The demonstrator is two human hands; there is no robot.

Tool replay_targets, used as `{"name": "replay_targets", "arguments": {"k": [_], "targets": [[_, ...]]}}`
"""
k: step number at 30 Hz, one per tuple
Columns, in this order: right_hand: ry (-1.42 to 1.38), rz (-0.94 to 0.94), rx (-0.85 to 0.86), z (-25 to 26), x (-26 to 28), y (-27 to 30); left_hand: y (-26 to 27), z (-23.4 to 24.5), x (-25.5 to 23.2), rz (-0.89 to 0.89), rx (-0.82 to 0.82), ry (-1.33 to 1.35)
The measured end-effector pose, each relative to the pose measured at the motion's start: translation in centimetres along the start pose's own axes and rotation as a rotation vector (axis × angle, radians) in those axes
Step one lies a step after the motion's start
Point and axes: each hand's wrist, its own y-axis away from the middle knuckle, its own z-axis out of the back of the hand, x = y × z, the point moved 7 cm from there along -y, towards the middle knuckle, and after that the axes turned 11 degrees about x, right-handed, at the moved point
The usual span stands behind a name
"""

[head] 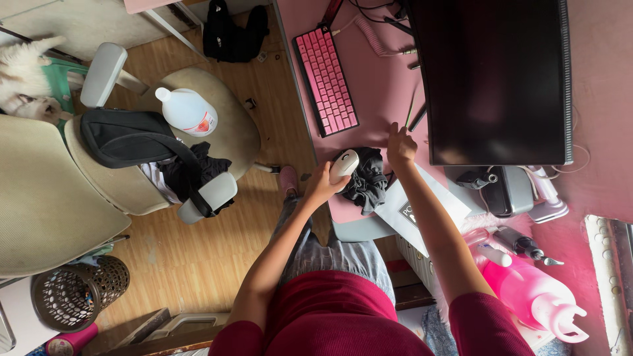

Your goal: The person organizes cables behind a monitor, then wipes the desk surface, keyboard, and monitor screen with a cloth. They handle a computer mouse, keyboard, and monitor while cleaning.

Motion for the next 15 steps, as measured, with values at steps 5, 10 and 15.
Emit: {"name": "replay_targets", "arguments": {"k": [5,10,15], "targets": [[0.049,-0.054,0.008,0.4,-0.5,-0.8,0.3,-0.4,0.3,-0.04,-0.01,-0.009],[0.455,-0.13,-0.041,1.2,-1.5,-1.5,0.4,-0.4,0.5,-0.07,-0.021,-0.048],[0.552,-0.124,0.258,-1.0,-3.2,-1.0,0.4,-0.2,-0.2,-0.095,-0.03,-0.073]]}}
